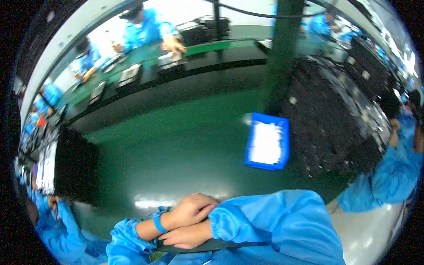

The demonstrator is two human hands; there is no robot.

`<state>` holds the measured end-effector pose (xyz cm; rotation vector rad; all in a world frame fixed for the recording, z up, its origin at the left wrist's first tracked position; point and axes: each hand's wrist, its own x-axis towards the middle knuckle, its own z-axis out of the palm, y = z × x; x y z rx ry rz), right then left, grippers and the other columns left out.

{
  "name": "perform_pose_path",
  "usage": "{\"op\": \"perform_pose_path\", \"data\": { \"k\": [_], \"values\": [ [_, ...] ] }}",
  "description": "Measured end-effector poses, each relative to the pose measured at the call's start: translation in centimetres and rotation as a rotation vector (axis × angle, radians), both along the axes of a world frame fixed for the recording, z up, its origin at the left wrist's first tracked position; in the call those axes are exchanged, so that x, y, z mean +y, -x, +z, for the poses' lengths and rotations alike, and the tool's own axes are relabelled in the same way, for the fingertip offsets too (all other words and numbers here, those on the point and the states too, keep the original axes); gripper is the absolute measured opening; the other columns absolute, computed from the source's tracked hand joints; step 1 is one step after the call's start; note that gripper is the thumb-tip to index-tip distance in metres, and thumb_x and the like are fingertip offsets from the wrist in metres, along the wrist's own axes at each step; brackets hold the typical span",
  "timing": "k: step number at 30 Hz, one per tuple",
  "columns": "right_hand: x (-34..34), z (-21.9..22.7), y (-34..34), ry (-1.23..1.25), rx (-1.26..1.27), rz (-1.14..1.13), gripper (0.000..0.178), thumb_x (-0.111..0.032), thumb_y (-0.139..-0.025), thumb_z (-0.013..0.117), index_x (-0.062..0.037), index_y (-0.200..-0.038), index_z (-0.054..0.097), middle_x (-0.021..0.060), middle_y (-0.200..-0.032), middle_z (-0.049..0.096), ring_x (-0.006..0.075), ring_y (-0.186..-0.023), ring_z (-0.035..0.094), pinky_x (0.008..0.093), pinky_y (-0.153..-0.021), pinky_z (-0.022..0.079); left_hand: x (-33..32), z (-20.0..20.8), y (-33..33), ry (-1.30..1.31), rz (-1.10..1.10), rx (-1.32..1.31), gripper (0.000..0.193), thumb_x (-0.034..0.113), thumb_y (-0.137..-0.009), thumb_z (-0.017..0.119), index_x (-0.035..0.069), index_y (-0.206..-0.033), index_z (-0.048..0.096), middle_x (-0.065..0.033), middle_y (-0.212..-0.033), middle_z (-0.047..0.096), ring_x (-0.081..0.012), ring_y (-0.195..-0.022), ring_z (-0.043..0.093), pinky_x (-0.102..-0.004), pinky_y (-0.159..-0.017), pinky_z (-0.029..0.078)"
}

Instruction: The person takes tablet assemblies from the conveyor, attaches and adheres ribbon cables onto each device by hand, and stacks the assembled tablets.

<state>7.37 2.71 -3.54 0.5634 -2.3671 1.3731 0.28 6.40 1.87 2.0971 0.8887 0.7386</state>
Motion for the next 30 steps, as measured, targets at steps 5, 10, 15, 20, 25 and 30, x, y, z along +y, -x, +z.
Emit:
{"op": "perform_pose_path", "data": {
  "k": [5,10,15,20,25,30],
  "values": [
    [0.6,1.4,-1.7,-0.09,-0.058,-0.092,0.035,-0.008,-0.086,0.053,0.004,-0.119,0.054,0.0236,-0.135,0.048,0.0351,-0.124,0.048,0.0432,-0.106,0.038,0.7,-0.2,-0.9,0.077,-0.015,-0.058,0.016,0.015,-0.091,0.056,0.005,-0.097,0.067,-0.0139,-0.092,0.069,-0.0337,-0.085,0.065,-0.0418,-0.075,0.051],
    [0.6,0.6,-2.0,-0.11,-0.038,-0.095,0.033,-0.009,-0.087,0.054,0.0027,-0.119,0.055,0.021,-0.136,0.048,0.0337,-0.123,0.049,0.0424,-0.104,0.04,0.8,-0.3,-1.3,0.087,-0.06,-0.078,0.018,0.018,-0.093,0.054,0.005,-0.098,0.066,-0.0134,-0.094,0.068,-0.0332,-0.086,0.065,-0.0413,-0.075,0.051],
    [0.7,0.4,-2.0,-0.104,-0.031,-0.118,0.033,-0.01,-0.088,0.055,0.0013,-0.118,0.055,0.0202,-0.137,0.048,0.0334,-0.123,0.049,0.0419,-0.103,0.041,1.1,-0.7,-1.0,0.092,-0.068,-0.099,0.019,0.019,-0.094,0.054,0.005,-0.099,0.065,-0.0132,-0.095,0.068,-0.033,-0.087,0.065,-0.0412,-0.075,0.051],
    [0.9,0.8,-1.9,-0.126,-0.013,-0.141,0.032,-0.01,-0.087,0.055,0.001,-0.118,0.056,0.0198,-0.137,0.048,0.0332,-0.123,0.049,0.0418,-0.102,0.042,1.3,-0.6,-0.8,0.1,-0.082,-0.107,0.019,0.019,-0.094,0.053,0.005,-0.098,0.065,-0.0134,-0.095,0.068,-0.033,-0.087,0.065,-0.041,-0.074,0.052],
    [1.0,0.9,-1.8,-0.141,-0.02,-0.143,0.032,-0.011,-0.087,0.055,0.0006,-0.118,0.056,0.0197,-0.137,0.048,0.0333,-0.122,0.051,0.0418,-0.102,0.043,1.3,-0.6,-0.6,0.117,-0.079,-0.113,0.02,0.019,-0.095,0.053,0.004,-0.099,0.066,-0.0147,-0.095,0.068,-0.0333,-0.087,0.065,-0.0409,-0.075,0.051],
    [1.0,1.7,-2.1,-0.12,-0.06,-0.134,0.033,-0.011,-0.087,0.056,-0.0001,-0.118,0.056,0.0189,-0.137,0.048,0.0328,-0.122,0.051,0.0411,-0.101,0.043,1.2,-0.3,-0.6,0.113,-0.087,-0.095,0.021,0.019,-0.095,0.054,0.004,-0.1,0.067,-0.016,-0.095,0.068,-0.0341,-0.087,0.065,-0.0411,-0.076,0.051]
  ]
}}
